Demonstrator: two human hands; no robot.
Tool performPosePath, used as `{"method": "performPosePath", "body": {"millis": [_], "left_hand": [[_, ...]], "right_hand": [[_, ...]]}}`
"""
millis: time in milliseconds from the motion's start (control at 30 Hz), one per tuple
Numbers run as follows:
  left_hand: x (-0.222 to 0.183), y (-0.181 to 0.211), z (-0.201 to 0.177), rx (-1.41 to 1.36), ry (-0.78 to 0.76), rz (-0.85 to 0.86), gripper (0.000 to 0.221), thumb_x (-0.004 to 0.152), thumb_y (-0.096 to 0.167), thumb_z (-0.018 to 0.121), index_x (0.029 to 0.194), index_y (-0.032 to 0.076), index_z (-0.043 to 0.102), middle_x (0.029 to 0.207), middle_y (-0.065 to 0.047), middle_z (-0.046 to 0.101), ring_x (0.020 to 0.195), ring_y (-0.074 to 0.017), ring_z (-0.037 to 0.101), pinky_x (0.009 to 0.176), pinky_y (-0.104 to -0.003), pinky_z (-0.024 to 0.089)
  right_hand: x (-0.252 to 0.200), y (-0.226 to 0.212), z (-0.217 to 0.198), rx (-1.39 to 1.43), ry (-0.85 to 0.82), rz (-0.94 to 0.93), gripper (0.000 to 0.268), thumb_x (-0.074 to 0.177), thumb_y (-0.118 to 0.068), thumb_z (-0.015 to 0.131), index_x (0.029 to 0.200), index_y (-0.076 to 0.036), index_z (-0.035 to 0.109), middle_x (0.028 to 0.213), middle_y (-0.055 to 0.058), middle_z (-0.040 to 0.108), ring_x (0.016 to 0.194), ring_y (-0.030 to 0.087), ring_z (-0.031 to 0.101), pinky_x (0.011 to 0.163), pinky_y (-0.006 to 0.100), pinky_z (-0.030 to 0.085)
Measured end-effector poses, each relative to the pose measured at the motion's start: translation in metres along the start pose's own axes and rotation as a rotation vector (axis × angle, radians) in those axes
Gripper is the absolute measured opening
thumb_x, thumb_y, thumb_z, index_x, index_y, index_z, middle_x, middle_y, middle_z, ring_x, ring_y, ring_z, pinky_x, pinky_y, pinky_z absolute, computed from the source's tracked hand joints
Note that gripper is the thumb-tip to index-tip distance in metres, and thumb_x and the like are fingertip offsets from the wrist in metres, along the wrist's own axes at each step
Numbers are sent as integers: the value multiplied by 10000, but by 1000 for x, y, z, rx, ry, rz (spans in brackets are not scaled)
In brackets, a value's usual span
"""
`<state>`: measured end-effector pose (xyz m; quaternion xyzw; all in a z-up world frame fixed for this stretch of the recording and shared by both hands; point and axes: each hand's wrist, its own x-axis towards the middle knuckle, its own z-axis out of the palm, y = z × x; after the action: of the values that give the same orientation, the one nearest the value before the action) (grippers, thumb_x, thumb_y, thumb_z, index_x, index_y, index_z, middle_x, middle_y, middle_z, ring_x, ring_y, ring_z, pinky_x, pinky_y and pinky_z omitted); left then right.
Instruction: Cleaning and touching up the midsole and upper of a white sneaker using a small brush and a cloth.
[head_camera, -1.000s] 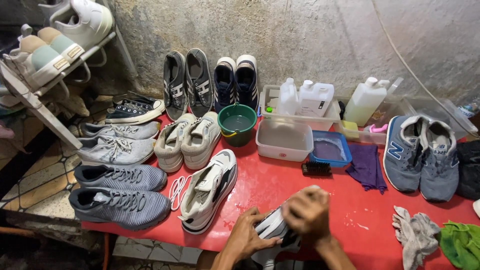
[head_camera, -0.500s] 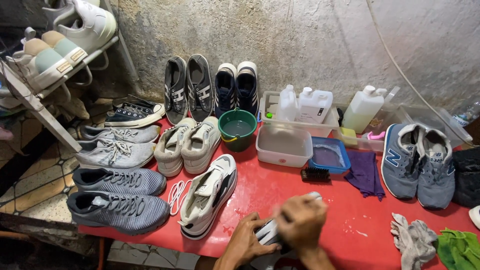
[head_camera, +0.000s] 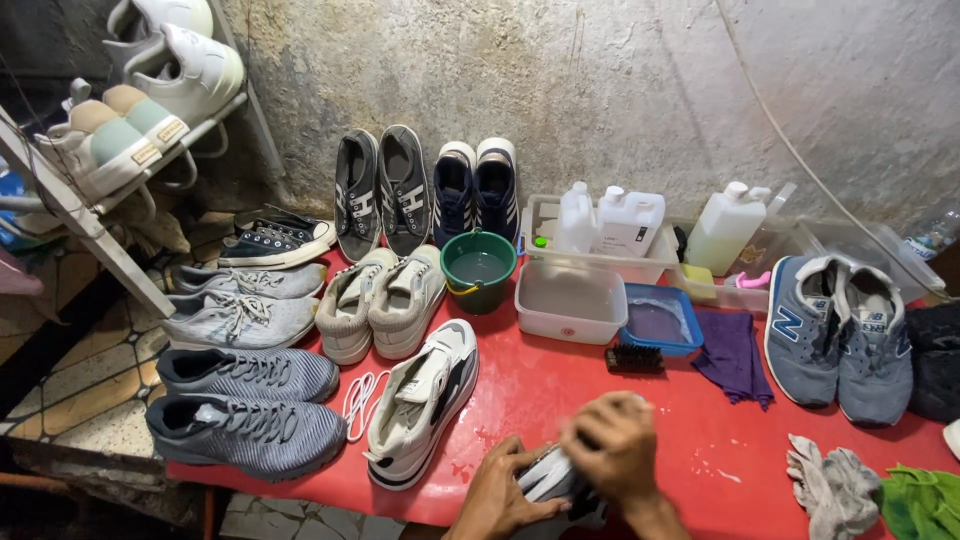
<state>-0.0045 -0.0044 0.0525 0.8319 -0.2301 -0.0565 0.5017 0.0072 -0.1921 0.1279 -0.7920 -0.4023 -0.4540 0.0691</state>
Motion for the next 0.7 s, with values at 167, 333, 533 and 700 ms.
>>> {"method": "performPosePath", "body": {"millis": [167,333,533,700], "left_hand": [[2,-4,3,87,0,-64,783,641,574,892,1343,273,716,922,-4,539,905,-191,622,847,-364,525],[6,-10,8,91,-16,-108,789,664,578,890,1364,271,695,978,-10,533,969,-183,613,894,-353,531],[7,-17,14,113,-10,-169,824,590,574,922,1351,343,706,1033,1,556,1014,-161,610,927,-301,523],[15,-38,26,119,77,-91,823,529,594,976,1283,341,765,848,65,473,785,-86,539,774,-205,511]], "right_hand": [[-16,-14,13,-168,-28,526,240,802,-306,734,622,-223,596,768,-33,698,910,272,675,831,474,370],[-43,24,14,-40,83,489,207,838,-148,698,645,-182,632,700,-50,675,744,213,590,690,468,392],[-43,14,9,-138,28,794,197,795,-327,763,653,-240,658,784,-146,692,884,211,546,781,463,380],[-101,68,35,81,83,1049,110,801,-234,773,720,-160,764,782,-9,773,846,224,597,732,413,470]]}}
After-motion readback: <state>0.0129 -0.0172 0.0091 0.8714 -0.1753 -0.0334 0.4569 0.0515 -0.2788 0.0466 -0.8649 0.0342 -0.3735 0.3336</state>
